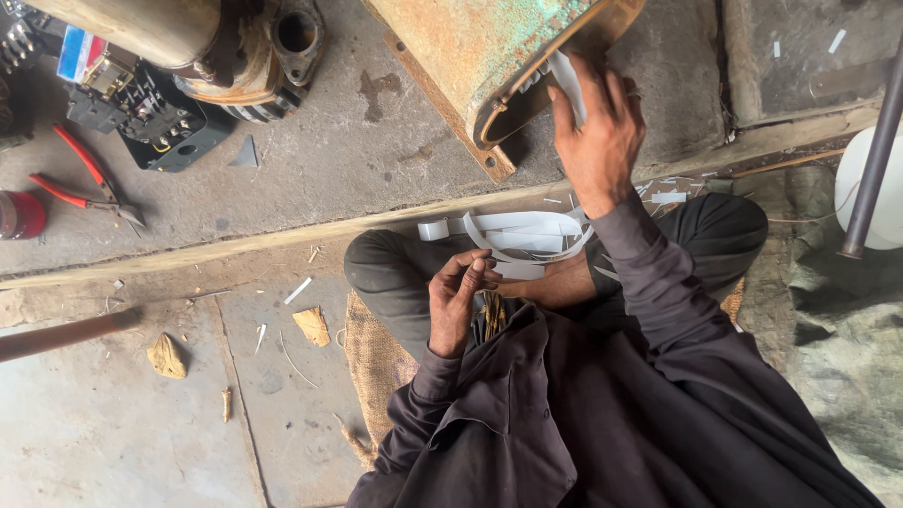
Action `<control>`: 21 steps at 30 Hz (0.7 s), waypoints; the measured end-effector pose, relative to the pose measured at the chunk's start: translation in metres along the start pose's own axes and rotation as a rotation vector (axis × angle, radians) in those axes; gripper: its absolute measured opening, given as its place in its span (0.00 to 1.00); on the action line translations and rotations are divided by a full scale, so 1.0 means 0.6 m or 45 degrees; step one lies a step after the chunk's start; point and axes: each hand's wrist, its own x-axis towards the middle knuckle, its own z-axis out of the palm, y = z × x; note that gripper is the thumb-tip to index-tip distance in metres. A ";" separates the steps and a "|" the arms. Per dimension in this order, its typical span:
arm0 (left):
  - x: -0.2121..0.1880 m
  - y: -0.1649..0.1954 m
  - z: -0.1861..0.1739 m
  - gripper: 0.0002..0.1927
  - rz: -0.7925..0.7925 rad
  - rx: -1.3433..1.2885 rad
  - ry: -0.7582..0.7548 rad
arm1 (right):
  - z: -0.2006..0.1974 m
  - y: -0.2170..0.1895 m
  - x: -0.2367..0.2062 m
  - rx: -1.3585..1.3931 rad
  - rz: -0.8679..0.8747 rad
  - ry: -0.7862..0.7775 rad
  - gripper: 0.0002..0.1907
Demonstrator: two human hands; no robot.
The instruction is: The person sits on the floor and uses scissors to cut strips of white insulating tape. They then insert the strips into the slots of a disassembled motor stator, pressing them in by hand. The person repeats this process for multiple slots.
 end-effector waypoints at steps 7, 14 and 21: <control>0.005 -0.008 0.000 0.18 -0.021 -0.002 -0.018 | -0.010 0.012 0.002 -0.230 -0.214 -0.074 0.18; 0.004 -0.008 -0.002 0.18 -0.011 -0.002 -0.009 | -0.010 0.013 0.015 -0.364 -0.287 -0.163 0.16; 0.001 -0.008 -0.010 0.18 -0.014 -0.009 -0.002 | -0.046 0.006 -0.008 -0.317 -0.227 -0.151 0.11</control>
